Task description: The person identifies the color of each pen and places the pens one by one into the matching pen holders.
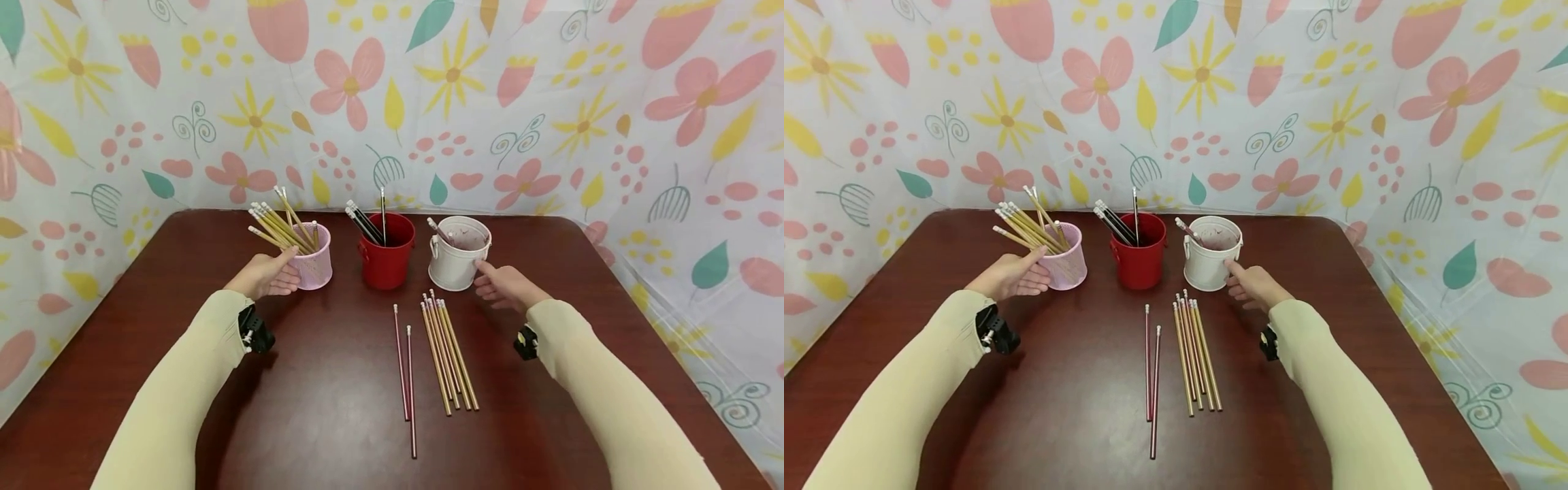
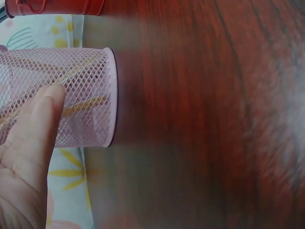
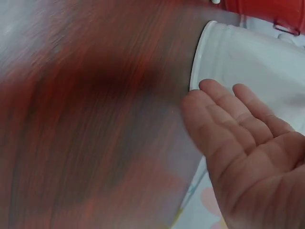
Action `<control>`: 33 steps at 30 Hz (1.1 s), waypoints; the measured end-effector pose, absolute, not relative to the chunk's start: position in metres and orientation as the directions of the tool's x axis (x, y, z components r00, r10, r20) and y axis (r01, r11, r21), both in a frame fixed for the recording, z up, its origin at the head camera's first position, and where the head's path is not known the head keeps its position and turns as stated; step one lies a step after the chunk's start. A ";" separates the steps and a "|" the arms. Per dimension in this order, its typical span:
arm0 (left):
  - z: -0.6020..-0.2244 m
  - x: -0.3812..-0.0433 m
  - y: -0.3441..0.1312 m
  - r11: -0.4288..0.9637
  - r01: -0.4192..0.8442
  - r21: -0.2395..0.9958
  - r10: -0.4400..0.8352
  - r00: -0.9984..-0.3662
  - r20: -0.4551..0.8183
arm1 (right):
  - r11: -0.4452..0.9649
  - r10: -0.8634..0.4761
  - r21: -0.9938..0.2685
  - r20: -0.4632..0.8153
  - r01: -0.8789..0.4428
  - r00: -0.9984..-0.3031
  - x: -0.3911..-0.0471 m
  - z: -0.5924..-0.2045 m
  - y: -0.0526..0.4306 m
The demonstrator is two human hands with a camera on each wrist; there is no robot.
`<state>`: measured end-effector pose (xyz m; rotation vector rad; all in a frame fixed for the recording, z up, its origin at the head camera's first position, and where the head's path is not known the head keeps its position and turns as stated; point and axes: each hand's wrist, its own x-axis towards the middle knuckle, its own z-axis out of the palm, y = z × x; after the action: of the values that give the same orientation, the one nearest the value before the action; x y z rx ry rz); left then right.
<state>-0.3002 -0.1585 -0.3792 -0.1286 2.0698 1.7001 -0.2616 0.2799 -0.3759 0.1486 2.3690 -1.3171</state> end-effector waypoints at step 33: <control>-0.381 -0.305 -0.160 0.234 -0.404 0.884 0.294 -0.838 -0.460 | 0.940 -0.268 -0.301 -0.369 -0.159 -0.890 -0.212 -0.398 0.139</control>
<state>-0.3052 -0.1600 -0.3810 -0.1006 1.9629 1.6545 -0.2123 0.1389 -0.3976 -0.3086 2.6824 -0.3690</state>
